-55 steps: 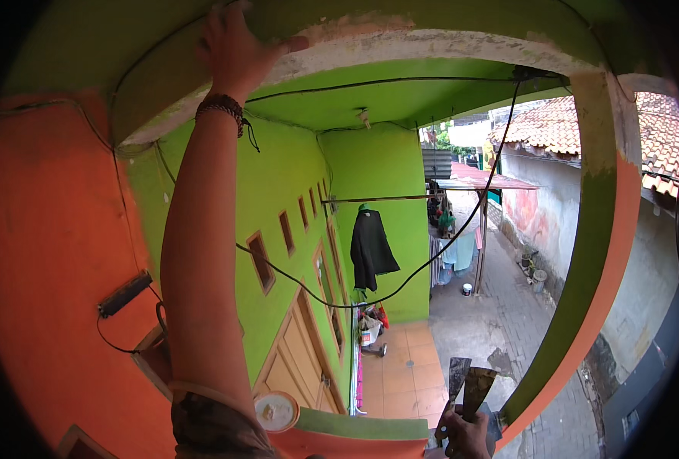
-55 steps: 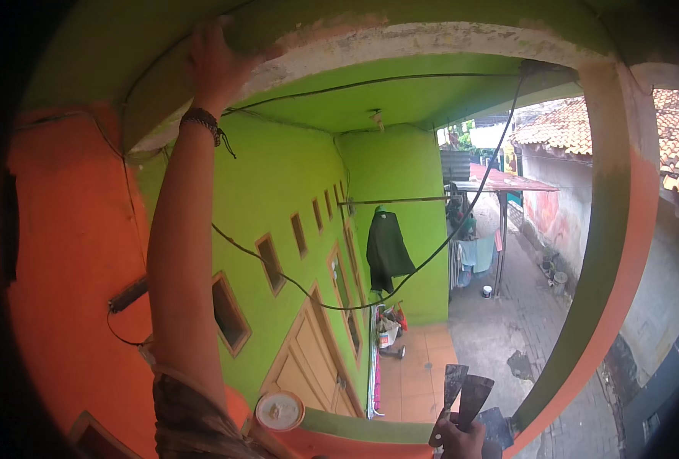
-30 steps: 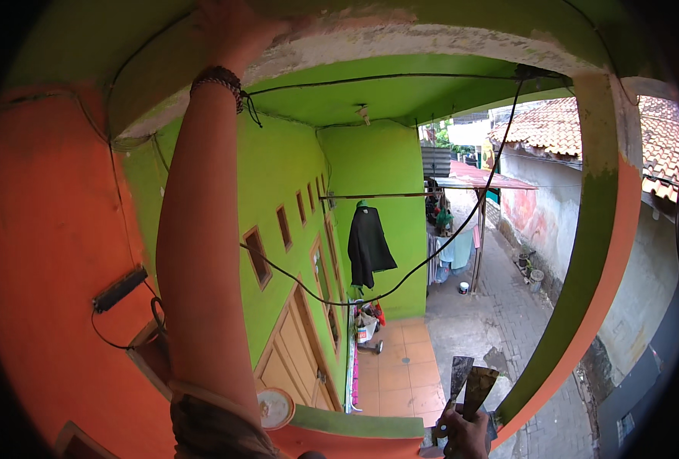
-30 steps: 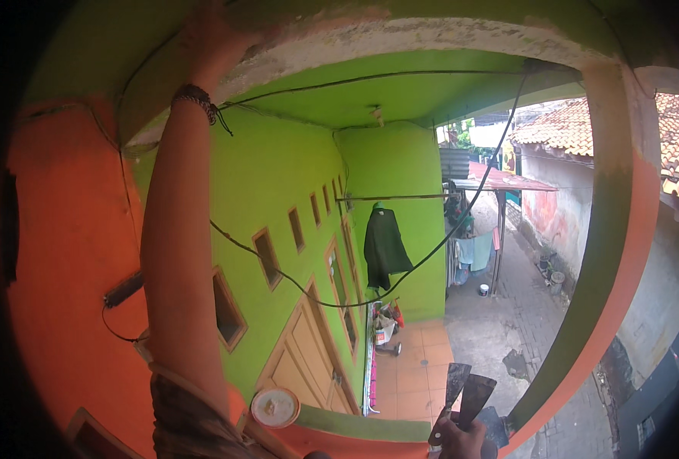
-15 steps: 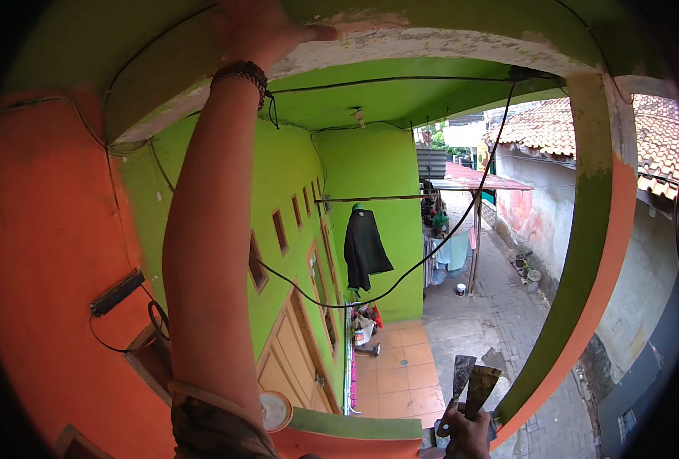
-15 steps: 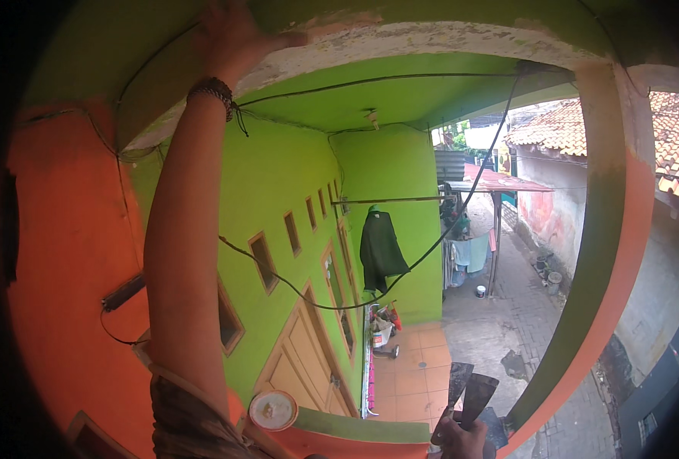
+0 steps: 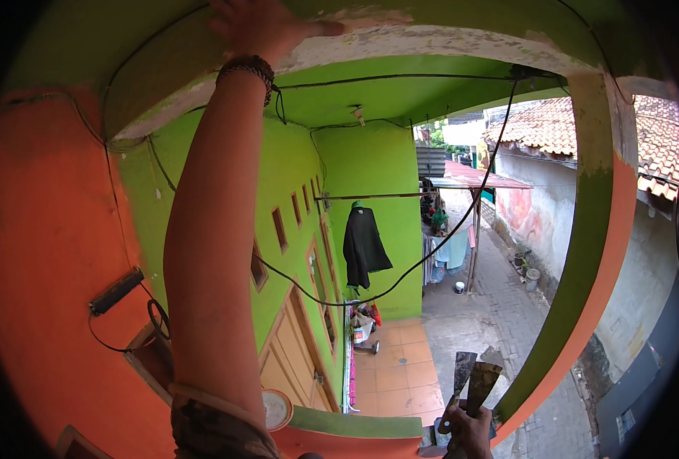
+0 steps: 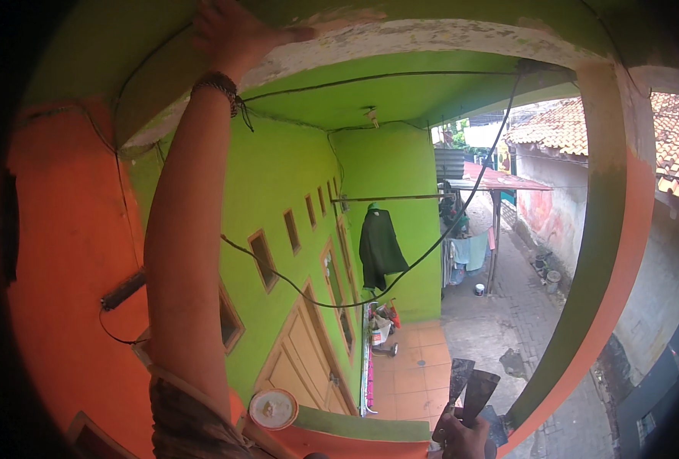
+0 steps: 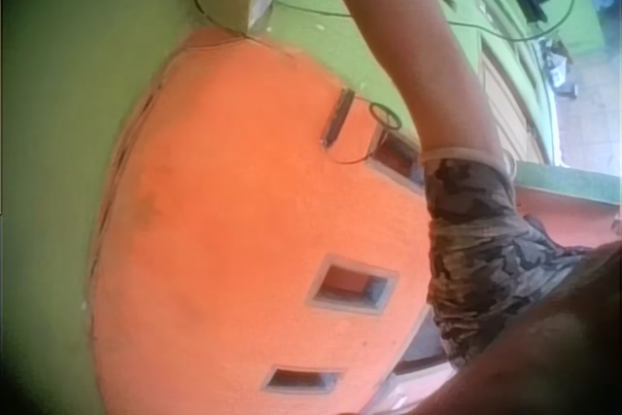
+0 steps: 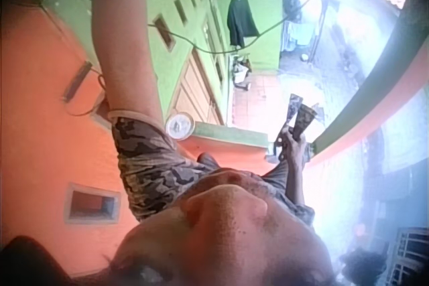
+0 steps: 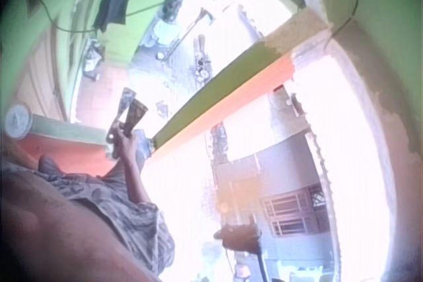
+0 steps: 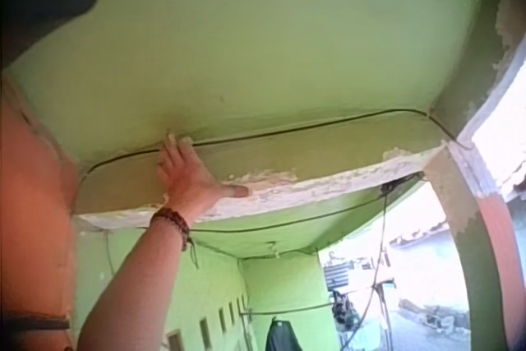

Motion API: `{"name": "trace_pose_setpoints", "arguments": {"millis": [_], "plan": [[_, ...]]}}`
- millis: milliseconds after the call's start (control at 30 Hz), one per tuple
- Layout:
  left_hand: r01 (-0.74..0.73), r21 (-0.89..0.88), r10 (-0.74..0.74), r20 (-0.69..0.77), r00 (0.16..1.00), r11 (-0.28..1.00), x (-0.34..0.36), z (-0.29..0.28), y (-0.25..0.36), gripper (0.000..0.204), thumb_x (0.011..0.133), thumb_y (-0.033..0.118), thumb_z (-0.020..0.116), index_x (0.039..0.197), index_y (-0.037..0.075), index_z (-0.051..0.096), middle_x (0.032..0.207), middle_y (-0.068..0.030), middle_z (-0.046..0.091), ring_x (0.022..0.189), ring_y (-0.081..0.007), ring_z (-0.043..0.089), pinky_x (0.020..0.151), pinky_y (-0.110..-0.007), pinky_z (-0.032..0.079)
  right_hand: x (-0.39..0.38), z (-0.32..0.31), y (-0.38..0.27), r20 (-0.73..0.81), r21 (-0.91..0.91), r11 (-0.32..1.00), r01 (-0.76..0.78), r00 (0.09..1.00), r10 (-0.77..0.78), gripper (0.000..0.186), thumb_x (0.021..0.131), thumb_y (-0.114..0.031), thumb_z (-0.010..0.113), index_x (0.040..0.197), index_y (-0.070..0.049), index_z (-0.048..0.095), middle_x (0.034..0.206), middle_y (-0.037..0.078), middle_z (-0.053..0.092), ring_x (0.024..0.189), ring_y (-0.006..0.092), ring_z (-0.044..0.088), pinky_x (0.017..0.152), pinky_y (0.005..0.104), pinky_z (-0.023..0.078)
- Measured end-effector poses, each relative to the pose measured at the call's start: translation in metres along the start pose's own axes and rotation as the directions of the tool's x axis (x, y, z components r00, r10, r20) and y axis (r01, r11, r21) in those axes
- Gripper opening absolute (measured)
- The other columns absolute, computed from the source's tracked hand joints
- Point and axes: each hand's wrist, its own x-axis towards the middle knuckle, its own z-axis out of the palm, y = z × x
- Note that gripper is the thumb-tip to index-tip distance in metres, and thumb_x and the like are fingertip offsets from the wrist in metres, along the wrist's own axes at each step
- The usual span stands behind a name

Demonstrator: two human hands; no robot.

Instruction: The person applies plaster to a ceiling arch using a trowel and a smaller hand tool. They repeatedly scoop plaster from a bucket, spread it on the arch, and smooth the surface while working on a ladder.

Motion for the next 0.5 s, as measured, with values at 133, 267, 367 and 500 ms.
{"name": "trace_pose_setpoints", "arguments": {"millis": [133, 267, 367, 500], "plan": [[0.012, 0.095, -0.008, -0.048, 0.999, 0.995, 0.018, -0.001, -0.012, 0.134, 0.049, 0.059, 0.081, 0.140, -0.006, 0.007, 0.147, -0.0272, 0.002, 0.137, -0.0412, 0.004, 0.111, -0.051, 0.010, -0.002, 0.003, -0.007, -0.023, -0.047, 0.998, -0.031, 0.999, 0.030, 0.022, 0.086, -0.023, 0.062, 0.078, -0.002, 0.063, 0.054, -0.002, 0.050, 0.044, 0.0054, 0.045, 0.040, 0.0214, 0.034], [0.081, -0.084, -0.093, -0.149, 0.984, 0.993, 0.025, -0.012, -0.025, 0.127, 0.054, 0.058, 0.079, 0.141, -0.003, 0.009, 0.147, -0.0275, 0.008, 0.136, -0.0406, 0.008, 0.110, -0.052, 0.012, -0.001, 0.009, -0.010, 0.028, -0.024, 0.996, -0.087, 0.996, 0.088, 0.017, 0.084, -0.015, 0.062, 0.081, 0.002, 0.061, 0.061, 0.004, 0.057, 0.048, 0.0099, 0.052, 0.043, 0.0237, 0.040], [0.129, -0.145, -0.156, -0.198, 0.968, 0.981, 0.016, -0.008, -0.023, 0.121, 0.058, 0.055, 0.078, 0.141, -0.002, 0.011, 0.146, -0.0275, 0.012, 0.136, -0.0402, 0.012, 0.110, -0.052, 0.014, -0.001, 0.015, -0.016, 0.046, -0.006, 0.993, -0.120, 0.992, 0.120, 0.015, 0.083, -0.010, 0.060, 0.080, 0.005, 0.059, 0.065, 0.007, 0.059, 0.051, 0.0132, 0.057, 0.046, 0.0254, 0.044], [0.289, -0.189, -0.315, -0.124, 0.941, 0.938, 0.009, -0.002, -0.009, 0.113, 0.063, 0.051, 0.076, 0.141, -0.001, 0.013, 0.146, -0.0267, 0.012, 0.136, -0.0397, 0.011, 0.110, -0.051, 0.012, -0.003, 0.016, -0.012, 0.059, 0.059, 0.993, -0.104, 0.993, 0.100, 0.014, 0.083, -0.009, 0.059, 0.078, 0.004, 0.058, 0.065, 0.007, 0.059, 0.053, 0.0146, 0.058, 0.047, 0.0264, 0.045]]}}
